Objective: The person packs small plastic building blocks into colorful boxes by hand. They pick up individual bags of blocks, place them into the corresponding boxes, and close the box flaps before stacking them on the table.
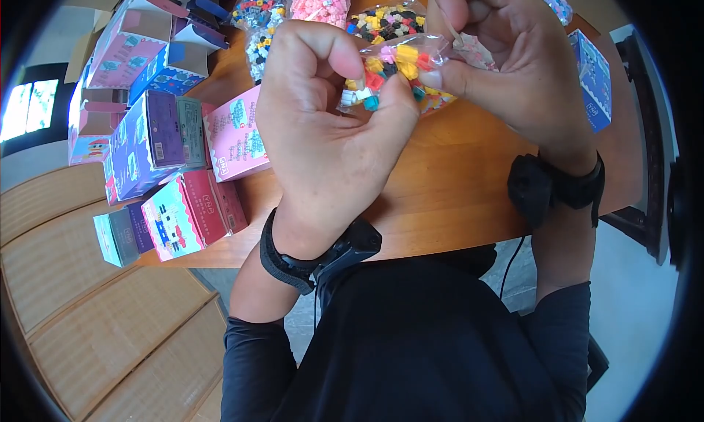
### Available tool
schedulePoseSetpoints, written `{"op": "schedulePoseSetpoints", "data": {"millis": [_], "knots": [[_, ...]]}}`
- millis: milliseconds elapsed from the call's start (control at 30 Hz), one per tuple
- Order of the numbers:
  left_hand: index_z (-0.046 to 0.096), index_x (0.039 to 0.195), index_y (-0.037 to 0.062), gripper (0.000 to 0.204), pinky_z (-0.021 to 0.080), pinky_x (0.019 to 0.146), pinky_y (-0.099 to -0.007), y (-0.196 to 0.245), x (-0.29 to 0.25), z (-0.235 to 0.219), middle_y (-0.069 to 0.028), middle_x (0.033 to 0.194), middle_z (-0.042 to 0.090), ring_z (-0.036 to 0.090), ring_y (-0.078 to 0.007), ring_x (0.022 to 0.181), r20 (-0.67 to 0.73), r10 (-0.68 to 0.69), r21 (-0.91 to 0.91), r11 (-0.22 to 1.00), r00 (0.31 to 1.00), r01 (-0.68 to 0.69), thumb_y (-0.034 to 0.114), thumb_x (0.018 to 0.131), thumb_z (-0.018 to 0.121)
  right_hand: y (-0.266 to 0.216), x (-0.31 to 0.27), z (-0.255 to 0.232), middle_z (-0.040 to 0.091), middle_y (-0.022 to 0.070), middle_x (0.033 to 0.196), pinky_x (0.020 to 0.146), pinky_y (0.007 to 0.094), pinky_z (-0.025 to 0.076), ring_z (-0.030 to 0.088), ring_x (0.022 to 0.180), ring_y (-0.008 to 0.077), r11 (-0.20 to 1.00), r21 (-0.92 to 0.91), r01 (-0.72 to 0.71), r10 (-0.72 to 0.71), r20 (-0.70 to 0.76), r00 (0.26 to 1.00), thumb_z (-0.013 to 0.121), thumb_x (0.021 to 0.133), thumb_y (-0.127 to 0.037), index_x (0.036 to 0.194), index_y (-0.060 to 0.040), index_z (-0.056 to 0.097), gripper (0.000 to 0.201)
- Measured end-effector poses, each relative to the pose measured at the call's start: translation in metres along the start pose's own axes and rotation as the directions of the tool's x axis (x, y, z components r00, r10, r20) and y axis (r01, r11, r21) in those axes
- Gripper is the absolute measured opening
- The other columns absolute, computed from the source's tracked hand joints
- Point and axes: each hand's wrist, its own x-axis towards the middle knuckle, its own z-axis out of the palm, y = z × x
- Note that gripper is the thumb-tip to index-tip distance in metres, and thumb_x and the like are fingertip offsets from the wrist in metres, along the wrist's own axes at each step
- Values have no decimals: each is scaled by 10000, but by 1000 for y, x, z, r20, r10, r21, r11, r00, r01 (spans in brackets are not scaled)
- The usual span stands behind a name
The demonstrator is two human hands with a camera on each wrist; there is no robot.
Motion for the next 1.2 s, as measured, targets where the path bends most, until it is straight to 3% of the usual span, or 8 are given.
{"op": "schedulePoseSetpoints", "data": {"millis": [100,200,300,400,600,733,1033,1200], "knots": [[400,934,66,343,479,585,-183,-5,1,-4,-70,941,554,547,-82,828,-2,114,132,985,993,-113,-59,770,675,-4,0,9,528,24,795,699,214,466,560,761,76,998,-65,-1,-3,-59,998,648,720,103,869,-32,478,263],[396,947,66,359,488,598,-194,-2,0,-4,-75,969,542,548,-89,830,-18,139,122,983,990,-136,-49,774,690,-10,0,11,528,24,801,703,215,468,560,768,76,997,-77,10,-17,-92,996,646,719,103,866,-33,474,264],[388,959,68,391,491,631,-203,-2,2,-4,-79,992,532,549,-97,823,5,221,153,964,975,-219,-49,768,708,2,1,8,531,26,818,707,214,468,562,775,79,995,39,87,-83,-107,991,662,721,95,865,-35,470,273],[382,964,72,420,485,653,-211,1,-1,0,-75,975,537,545,-98,833,-43,138,82,988,989,-134,-50,754,725,2,1,9,536,29,836,716,214,469,565,782,84,995,88,55,-46,-101,994,681,725,86,882,-40,466,294],[376,964,81,465,458,742,-213,3,0,0,-71,953,548,536,-93,857,-19,321,172,934,947,-313,-31,728,760,-10,-3,4,583,56,864,741,228,485,588,809,99,970,231,-70,92,-86,992,711,740,64,936,-48,456,341],[374,970,80,487,444,781,-216,3,-1,0,-72,959,552,538,-92,856,-22,328,131,938,945,-322,-33,713,772,-8,-3,5,614,77,877,748,243,492,606,832,112,953,301,-26,40,-42,998,732,748,42,942,-48,460,346],[382,1002,67,492,475,745,-216,2,0,0,-86,981,554,568,-113,881,-34,323,114,941,946,-318,-43,721,771,-11,-2,5,606,64,864,759,242,491,610,838,114,998,57,37,-32,-90,995,728,742,28,948,-33,481,327],[384,1025,60,481,499,709,-216,3,-2,3,-96,991,554,585,-127,875,-107,243,75,969,964,-236,-39,738,758,10,4,10,582,60,875,771,254,480,586,851,116,964,9,266,-262,-147,954,667,740,53,964,-24,491,295]]}}
